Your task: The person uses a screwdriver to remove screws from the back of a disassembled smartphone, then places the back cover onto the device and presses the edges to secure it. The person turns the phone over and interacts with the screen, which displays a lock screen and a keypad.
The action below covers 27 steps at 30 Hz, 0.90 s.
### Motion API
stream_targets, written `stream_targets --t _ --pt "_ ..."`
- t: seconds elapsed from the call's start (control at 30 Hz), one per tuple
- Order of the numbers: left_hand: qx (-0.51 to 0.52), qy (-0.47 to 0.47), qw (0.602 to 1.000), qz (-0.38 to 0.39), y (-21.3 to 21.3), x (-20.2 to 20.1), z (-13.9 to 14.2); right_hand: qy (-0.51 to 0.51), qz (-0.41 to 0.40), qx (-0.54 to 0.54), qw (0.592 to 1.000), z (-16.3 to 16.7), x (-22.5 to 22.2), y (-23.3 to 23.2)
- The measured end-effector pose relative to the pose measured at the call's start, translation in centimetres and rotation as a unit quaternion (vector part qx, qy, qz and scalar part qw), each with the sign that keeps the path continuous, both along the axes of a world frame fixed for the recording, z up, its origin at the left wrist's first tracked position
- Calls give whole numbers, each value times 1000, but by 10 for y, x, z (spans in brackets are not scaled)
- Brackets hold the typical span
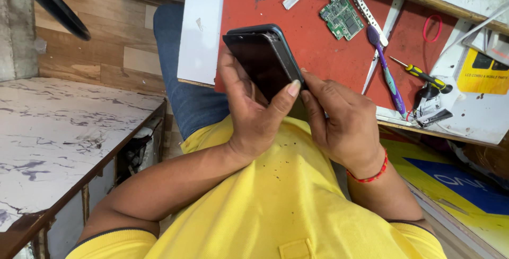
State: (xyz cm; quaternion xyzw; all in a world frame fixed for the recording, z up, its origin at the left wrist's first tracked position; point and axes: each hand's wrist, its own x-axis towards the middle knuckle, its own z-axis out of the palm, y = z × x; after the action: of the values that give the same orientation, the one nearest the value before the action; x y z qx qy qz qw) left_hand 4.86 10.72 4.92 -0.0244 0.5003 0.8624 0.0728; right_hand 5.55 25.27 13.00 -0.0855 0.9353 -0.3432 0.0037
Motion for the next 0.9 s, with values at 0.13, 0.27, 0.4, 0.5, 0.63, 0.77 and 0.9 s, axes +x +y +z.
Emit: stream_targets --t 0.13,0.27,0.4,0.5,0.63,0.77,0.9 --pt "-19 20 1000 4 -2 3 -3 13 -5 12 1000 4 -2 -7" --pt "-26 7 1000 -5 -7 5 -6 -16 6 -19 1000 6 2 -9" --pt "-38 7 999 -20 -12 5 -4 18 2 -38 999 5 0 -6" --pt "-2 0 999 -39 -13 3 -3 18 -11 -32 999 4 -5 -7" --pt "32 7 998 -57 -12 3 -2 -11 -11 -9 1000 7 -13 -5" --pt "13 31 997 -69 -10 6 -4 -16 -4 20 1000 12 -17 -5" --pt "-3 35 997 -62 -10 10 -3 8 -2 45 999 12 -20 -10"
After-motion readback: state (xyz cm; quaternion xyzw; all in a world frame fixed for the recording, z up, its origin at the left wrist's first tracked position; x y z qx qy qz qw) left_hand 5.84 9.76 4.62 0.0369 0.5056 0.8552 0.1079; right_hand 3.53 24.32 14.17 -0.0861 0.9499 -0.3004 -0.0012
